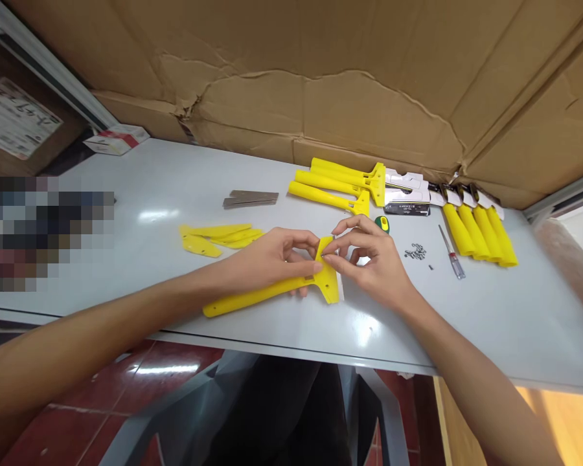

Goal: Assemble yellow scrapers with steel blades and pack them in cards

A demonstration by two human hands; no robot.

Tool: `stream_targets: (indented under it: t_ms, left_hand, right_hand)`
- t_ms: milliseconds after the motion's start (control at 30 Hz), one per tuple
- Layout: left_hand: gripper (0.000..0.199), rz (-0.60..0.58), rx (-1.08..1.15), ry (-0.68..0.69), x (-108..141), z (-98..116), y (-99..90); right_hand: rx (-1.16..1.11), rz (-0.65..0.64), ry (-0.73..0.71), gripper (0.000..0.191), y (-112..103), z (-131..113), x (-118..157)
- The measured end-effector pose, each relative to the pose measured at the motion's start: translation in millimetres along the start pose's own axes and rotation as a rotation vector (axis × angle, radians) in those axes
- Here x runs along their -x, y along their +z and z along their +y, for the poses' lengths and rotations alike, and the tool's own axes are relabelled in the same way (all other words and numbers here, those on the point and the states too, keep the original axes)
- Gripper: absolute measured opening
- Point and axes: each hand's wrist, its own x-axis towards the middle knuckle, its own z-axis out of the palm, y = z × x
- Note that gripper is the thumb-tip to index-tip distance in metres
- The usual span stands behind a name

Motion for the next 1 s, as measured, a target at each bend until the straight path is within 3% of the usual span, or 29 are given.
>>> stream_targets:
  t_ms: [233, 400, 600, 1000]
  left_hand:
    - [0.019, -0.009, -0.003, 0.026, 0.0, -1.7, -0.8]
    - [0.016, -0.005, -0.04, 0.049, 0.9, -1.1, -1.1]
    - [0.021, -0.017, -0.102, 0.107, 1.7, -4.8, -1.6]
    - [0.022, 0.016, -0.168, 0.143, 4.3, -4.8, -0.1]
  right_hand:
    - [-0.199, -0.021, 0.143, 0.029, -0.2, 0.3, -0.3]
    - [-0.361, -0.114, 0.296, 0.053, 5.7, 1.2, 0.3]
    - [-0.436, -0.191, 0.366, 0.04, 10.8, 1.3, 0.0]
    - [-0.508, -0.16, 0.321, 0.033, 5.5, 1.5, -0.3]
